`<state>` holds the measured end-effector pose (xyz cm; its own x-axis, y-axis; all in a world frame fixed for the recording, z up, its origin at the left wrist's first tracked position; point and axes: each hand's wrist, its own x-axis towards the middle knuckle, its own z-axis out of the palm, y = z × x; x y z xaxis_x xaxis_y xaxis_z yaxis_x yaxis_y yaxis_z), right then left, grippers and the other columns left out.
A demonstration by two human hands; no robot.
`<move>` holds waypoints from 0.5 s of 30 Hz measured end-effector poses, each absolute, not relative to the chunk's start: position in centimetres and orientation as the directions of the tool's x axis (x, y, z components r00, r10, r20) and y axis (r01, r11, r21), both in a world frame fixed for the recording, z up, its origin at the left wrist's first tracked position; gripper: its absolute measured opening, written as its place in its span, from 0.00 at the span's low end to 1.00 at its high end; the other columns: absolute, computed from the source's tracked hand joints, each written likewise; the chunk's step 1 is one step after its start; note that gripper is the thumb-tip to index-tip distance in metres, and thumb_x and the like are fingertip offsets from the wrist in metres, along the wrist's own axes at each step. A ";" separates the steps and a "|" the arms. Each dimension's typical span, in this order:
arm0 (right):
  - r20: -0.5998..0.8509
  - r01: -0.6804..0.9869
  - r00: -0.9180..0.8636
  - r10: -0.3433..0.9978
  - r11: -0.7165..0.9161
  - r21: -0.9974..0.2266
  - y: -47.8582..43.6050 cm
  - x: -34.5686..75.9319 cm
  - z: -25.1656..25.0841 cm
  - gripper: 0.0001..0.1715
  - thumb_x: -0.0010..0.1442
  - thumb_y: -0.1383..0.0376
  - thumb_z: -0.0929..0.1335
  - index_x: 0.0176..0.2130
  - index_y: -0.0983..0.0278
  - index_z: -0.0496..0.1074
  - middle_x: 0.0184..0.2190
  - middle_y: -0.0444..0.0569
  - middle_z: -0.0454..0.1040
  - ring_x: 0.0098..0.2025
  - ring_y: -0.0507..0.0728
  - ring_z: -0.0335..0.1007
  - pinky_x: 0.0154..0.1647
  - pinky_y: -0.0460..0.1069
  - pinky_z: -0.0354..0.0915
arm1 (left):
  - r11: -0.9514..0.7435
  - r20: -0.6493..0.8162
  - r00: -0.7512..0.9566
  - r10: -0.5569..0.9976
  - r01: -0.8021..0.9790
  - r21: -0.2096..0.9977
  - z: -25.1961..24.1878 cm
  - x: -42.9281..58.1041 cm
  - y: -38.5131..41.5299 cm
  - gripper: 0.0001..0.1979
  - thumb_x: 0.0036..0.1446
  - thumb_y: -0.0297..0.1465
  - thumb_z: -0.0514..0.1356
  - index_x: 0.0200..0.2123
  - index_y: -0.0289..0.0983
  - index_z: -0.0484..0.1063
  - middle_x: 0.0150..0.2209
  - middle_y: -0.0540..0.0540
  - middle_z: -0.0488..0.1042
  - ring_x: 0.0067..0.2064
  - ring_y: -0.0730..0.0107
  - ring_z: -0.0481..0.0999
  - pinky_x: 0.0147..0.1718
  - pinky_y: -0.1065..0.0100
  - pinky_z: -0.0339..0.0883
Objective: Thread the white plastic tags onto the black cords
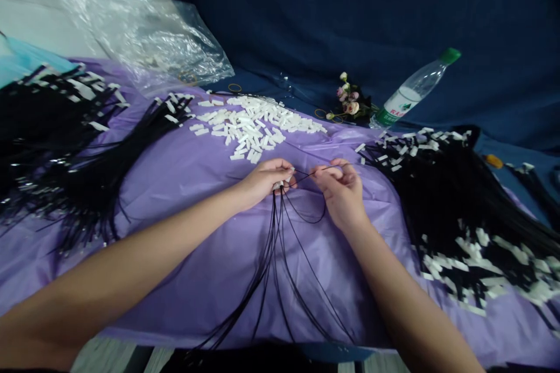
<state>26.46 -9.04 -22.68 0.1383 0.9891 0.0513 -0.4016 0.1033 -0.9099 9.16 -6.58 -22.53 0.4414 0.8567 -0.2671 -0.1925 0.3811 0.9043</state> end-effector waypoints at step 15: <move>-0.032 -0.469 0.433 0.901 0.195 -0.861 -8.6 30.5 -20.5 0.13 0.43 0.65 0.77 0.30 0.60 0.73 0.27 0.37 0.72 0.22 0.43 0.63 0.20 0.39 0.63 | 0.336 -0.246 0.456 0.856 -0.129 0.933 -22.7 9.0 -6.6 0.06 0.56 0.32 0.59 0.32 0.36 0.65 0.26 0.47 0.74 0.23 0.78 0.66 0.22 0.72 0.53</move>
<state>30.50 -8.62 -20.47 0.4326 0.9010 -0.0318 -0.4693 0.1949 -0.8613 9.03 -6.59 -22.72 0.4558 0.8555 -0.2457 -0.1288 0.3365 0.9329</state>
